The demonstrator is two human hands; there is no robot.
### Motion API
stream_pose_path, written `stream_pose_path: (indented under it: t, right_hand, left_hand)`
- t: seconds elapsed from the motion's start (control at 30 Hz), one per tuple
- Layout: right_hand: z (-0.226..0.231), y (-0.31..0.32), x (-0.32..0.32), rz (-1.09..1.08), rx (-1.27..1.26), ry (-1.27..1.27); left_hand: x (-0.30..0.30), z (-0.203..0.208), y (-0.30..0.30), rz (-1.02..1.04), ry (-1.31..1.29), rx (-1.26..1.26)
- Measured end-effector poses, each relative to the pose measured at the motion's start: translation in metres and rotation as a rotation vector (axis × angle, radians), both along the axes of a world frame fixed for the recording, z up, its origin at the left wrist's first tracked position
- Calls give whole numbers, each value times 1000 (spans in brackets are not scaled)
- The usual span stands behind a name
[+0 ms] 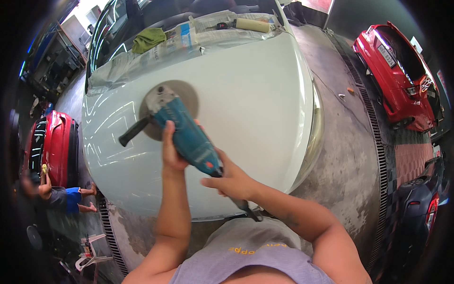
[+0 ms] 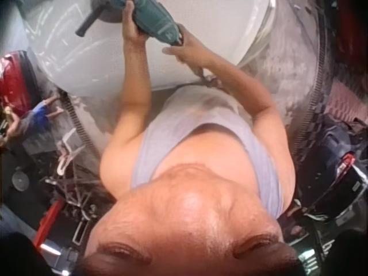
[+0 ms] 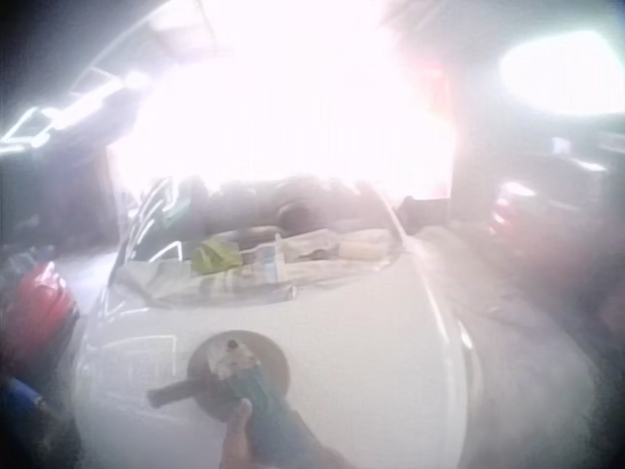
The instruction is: The person uses a power polisher to smooth the surface of a white car hood. The person moves the polisher in circular and linear motions across the hood's surface, covering different areas systematically.
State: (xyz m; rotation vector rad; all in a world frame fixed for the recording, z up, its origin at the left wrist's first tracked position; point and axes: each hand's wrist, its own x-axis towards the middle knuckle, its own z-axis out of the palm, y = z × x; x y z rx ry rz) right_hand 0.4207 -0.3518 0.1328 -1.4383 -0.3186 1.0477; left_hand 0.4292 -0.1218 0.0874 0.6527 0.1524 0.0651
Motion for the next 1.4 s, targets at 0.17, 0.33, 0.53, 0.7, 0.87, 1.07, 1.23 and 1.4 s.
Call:
stream_pose_path:
  t: [0.17, 0.33, 0.53, 0.7, 0.87, 1.07, 1.23, 1.4]
  right_hand:
    - [-23, -95, -21, -305, -153, -72]
    - [-53, -185, -38, -681, -267, 15]
    - [-59, -225, -59, -691, -295, 34]
    - [-53, -170, -58, -586, -305, -86]
    - [-18, -125, -14, -437, -285, -188]
    - [33, -44, 50, -186, -303, -312]
    - [57, 0, 55, -3, -325, -344]
    - [41, -2, 27, 112, -384, -342]
  left_hand:
    - [30, -24, -105, -253, -9, -60]
    - [75, -9, -228, -495, 75, -58]
    - [52, -13, -260, -459, 50, -54]
    - [37, -23, -211, -392, 11, -104]
    - [51, -13, -158, -281, -39, -164]
    - [83, 16, -71, -64, -90, -206]
    - [60, 16, -22, 97, -146, -157]
    - [2, 6, -21, 158, -109, -173]
